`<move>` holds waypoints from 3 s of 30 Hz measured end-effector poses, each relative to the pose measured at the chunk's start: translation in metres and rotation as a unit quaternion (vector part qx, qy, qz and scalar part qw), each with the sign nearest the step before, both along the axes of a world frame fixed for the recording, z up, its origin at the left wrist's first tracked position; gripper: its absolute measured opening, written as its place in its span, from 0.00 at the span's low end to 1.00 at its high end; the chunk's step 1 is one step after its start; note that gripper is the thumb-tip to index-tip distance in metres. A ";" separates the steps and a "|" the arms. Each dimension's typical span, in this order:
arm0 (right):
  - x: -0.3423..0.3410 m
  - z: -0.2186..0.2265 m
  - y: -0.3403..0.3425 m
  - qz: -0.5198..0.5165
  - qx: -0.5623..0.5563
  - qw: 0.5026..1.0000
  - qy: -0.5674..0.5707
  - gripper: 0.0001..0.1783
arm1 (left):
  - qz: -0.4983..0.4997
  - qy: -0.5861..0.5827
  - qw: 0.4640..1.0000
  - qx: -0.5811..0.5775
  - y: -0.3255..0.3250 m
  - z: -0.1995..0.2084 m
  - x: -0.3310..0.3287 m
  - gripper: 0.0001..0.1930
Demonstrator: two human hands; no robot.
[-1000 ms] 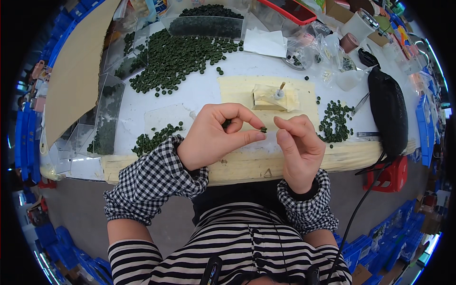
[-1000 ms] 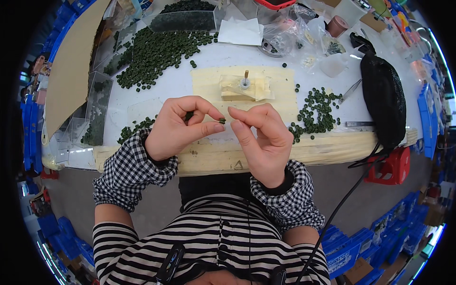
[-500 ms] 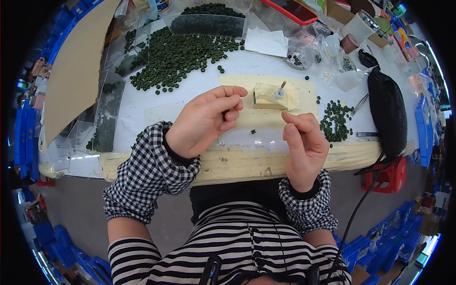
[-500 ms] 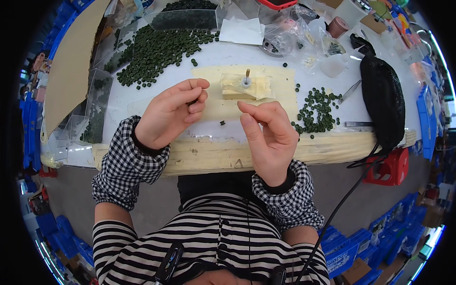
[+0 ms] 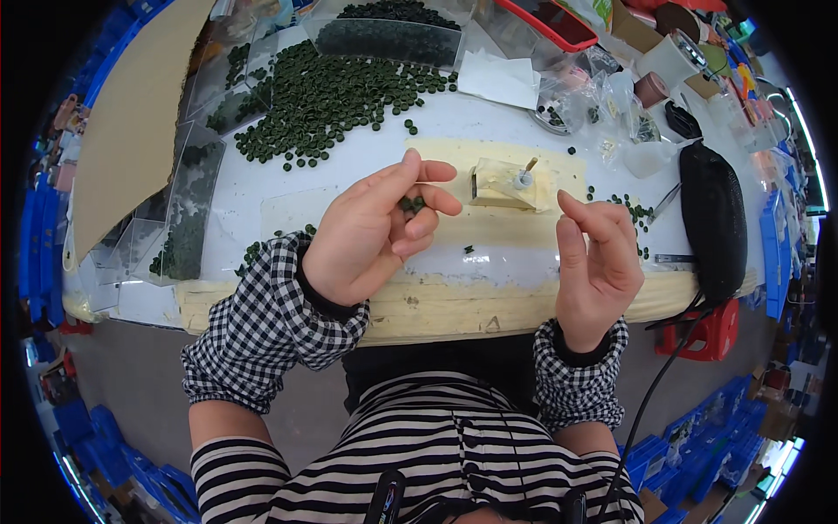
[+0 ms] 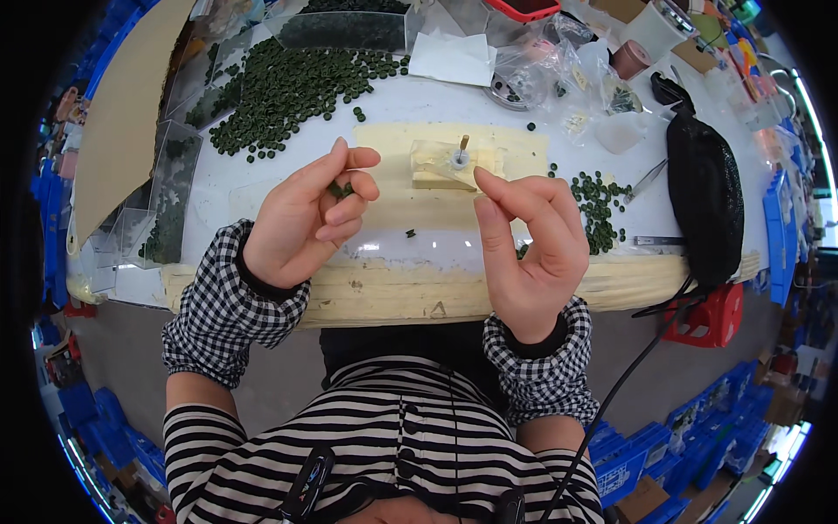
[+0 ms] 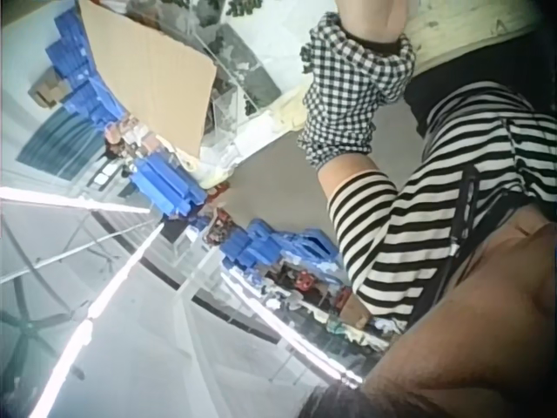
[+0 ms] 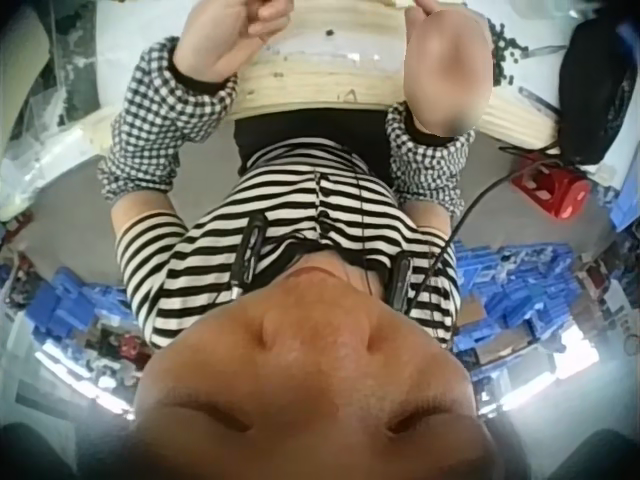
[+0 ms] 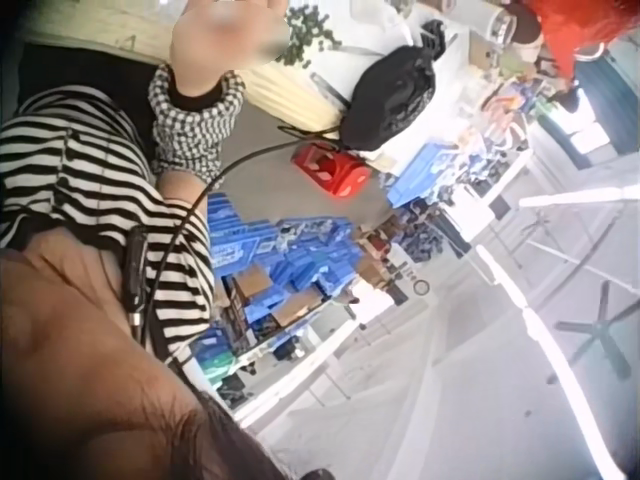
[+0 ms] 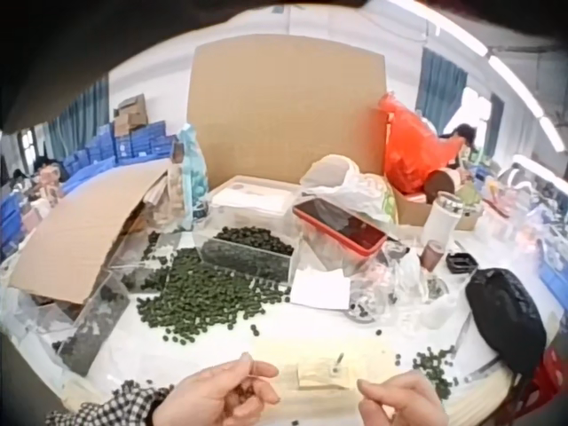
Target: Assembling small green plastic components on a workbench using a jig.
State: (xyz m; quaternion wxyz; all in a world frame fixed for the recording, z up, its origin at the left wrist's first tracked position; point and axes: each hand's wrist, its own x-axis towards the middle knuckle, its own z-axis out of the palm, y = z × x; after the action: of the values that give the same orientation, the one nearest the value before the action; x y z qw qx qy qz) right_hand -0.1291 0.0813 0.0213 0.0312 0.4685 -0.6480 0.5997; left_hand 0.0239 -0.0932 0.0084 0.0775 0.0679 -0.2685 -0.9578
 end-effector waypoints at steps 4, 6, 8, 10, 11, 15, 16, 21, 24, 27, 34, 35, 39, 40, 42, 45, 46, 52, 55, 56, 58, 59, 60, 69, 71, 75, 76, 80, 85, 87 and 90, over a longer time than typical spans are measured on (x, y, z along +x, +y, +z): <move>-0.002 -0.005 -0.002 -0.005 0.020 0.998 0.065 0.15 | 0.029 -0.113 0.992 -0.053 0.021 0.025 -0.009 0.18; -0.002 -0.007 -0.004 0.000 0.023 0.996 0.090 0.16 | 0.008 -0.100 0.993 -0.061 0.023 0.027 -0.009 0.20; -0.002 -0.008 -0.004 0.010 0.024 0.993 0.118 0.17 | -0.014 -0.092 0.994 -0.054 0.022 0.026 -0.009 0.21; 0.000 -0.007 -0.007 0.014 0.021 0.987 0.159 0.19 | -0.027 -0.092 0.995 -0.038 0.024 0.028 -0.010 0.21; 0.000 -0.004 -0.008 0.020 0.024 0.979 0.199 0.19 | -0.034 -0.086 0.995 -0.034 0.025 0.028 -0.009 0.22; 0.006 -0.003 -0.013 0.035 0.053 0.957 0.282 0.22 | -0.061 -0.079 0.994 -0.039 0.029 0.024 -0.007 0.23; 0.007 -0.003 -0.013 0.041 0.061 0.953 0.295 0.23 | -0.067 -0.081 0.993 -0.046 0.029 0.022 -0.006 0.24; 0.007 -0.006 -0.014 0.074 0.064 0.954 0.283 0.21 | -0.083 -0.080 0.992 -0.049 0.031 0.016 -0.005 0.26; 0.006 -0.007 -0.014 0.084 0.069 0.954 0.279 0.19 | -0.084 -0.084 0.991 -0.060 0.032 0.016 -0.006 0.27; 0.006 -0.010 -0.014 0.085 0.073 0.953 0.281 0.17 | -0.089 -0.088 0.988 -0.086 0.032 0.019 -0.006 0.28; 0.011 -0.011 -0.013 0.055 0.069 0.954 0.285 0.15 | -0.103 -0.098 0.988 -0.063 0.030 0.017 -0.006 0.32; 0.012 -0.011 -0.013 0.048 0.065 0.954 0.287 0.15 | -0.102 -0.098 0.988 -0.062 0.030 0.018 -0.006 0.32; 0.014 -0.011 -0.014 0.020 0.075 0.949 0.307 0.13 | -0.093 -0.100 0.989 -0.056 0.030 0.020 -0.006 0.32; 0.014 -0.010 -0.014 0.017 0.082 0.946 0.314 0.12 | -0.092 -0.099 0.989 -0.055 0.030 0.021 -0.007 0.32; 0.016 -0.009 -0.016 0.016 0.096 0.943 0.317 0.11 | -0.094 -0.091 0.990 -0.061 0.030 0.018 -0.008 0.29; 0.015 -0.008 -0.016 0.020 0.108 0.948 0.299 0.10 | -0.070 -0.084 0.992 -0.056 0.034 0.018 -0.010 0.22; 0.013 -0.006 -0.015 0.018 0.106 0.952 0.288 0.10 | -0.059 -0.082 0.994 -0.051 0.035 0.019 -0.010 0.20; 0.007 0.004 -0.015 0.029 0.081 0.960 0.267 0.08 | -0.056 -0.142 0.977 -0.149 0.030 0.010 -0.007 0.09; 0.007 0.002 -0.015 0.039 0.063 0.962 0.264 0.07 | -0.044 -0.119 0.982 -0.139 0.031 0.007 -0.008 0.09; 0.007 0.002 -0.015 0.037 0.057 0.961 0.266 0.07 | -0.044 -0.115 0.983 -0.134 0.031 0.006 -0.008 0.09; 0.007 0.002 -0.015 0.039 0.053 0.962 0.265 0.07 | -0.046 -0.109 0.985 -0.123 0.031 0.005 -0.007 0.09; 0.007 0.003 -0.014 0.044 0.052 0.963 0.262 0.07 | -0.041 -0.102 0.986 -0.123 0.031 0.004 -0.007 0.09; 0.006 0.004 -0.014 0.047 0.051 0.963 0.260 0.08 | -0.037 -0.094 0.987 -0.123 0.030 0.004 -0.007 0.09; -0.041 0.020 -0.032 -0.005 0.141 0.976 0.167 0.08 | 0.027 -0.141 0.980 -0.140 0.027 0.006 -0.011 0.10; -0.042 0.013 -0.037 0.000 0.138 0.976 0.170 0.06 | 0.040 -0.149 0.977 -0.145 0.027 0.006 -0.012 0.10; -0.040 0.014 -0.035 0.012 0.145 0.974 0.172 0.04 | 0.054 -0.157 0.975 -0.150 0.027 0.005 -0.011 0.10; -0.040 0.015 -0.034 0.012 0.146 0.974 0.175 0.04 | 0.057 -0.158 0.974 -0.152 0.027 0.006 -0.012 0.10; -0.027 0.034 -0.022 -0.046 -0.007 0.989 0.141 0.04 | 0.057 -0.161 0.971 -0.166 0.028 0.007 -0.010 0.10; -0.016 0.025 -0.026 0.097 -0.009 0.995 -0.005 0.03 | 0.060 -0.159 0.960 -0.223 0.029 0.006 -0.011 0.10; -0.012 0.021 -0.029 0.148 -0.007 0.984 -0.101 0.05 | 0.058 -0.163 0.955 -0.241 0.029 0.007 -0.011 0.09; -0.005 0.019 -0.032 0.193 -0.006 0.963 -0.188 0.06 | 0.067 -0.160 0.953 -0.247 0.030 0.008 -0.012 0.10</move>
State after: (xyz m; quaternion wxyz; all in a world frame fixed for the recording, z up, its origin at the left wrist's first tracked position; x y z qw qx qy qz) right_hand -0.1341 0.0497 0.0402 -0.2050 0.4631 -0.5358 0.6756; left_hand 0.0123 -0.0630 0.0166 0.1113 0.2168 -0.5002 -0.8309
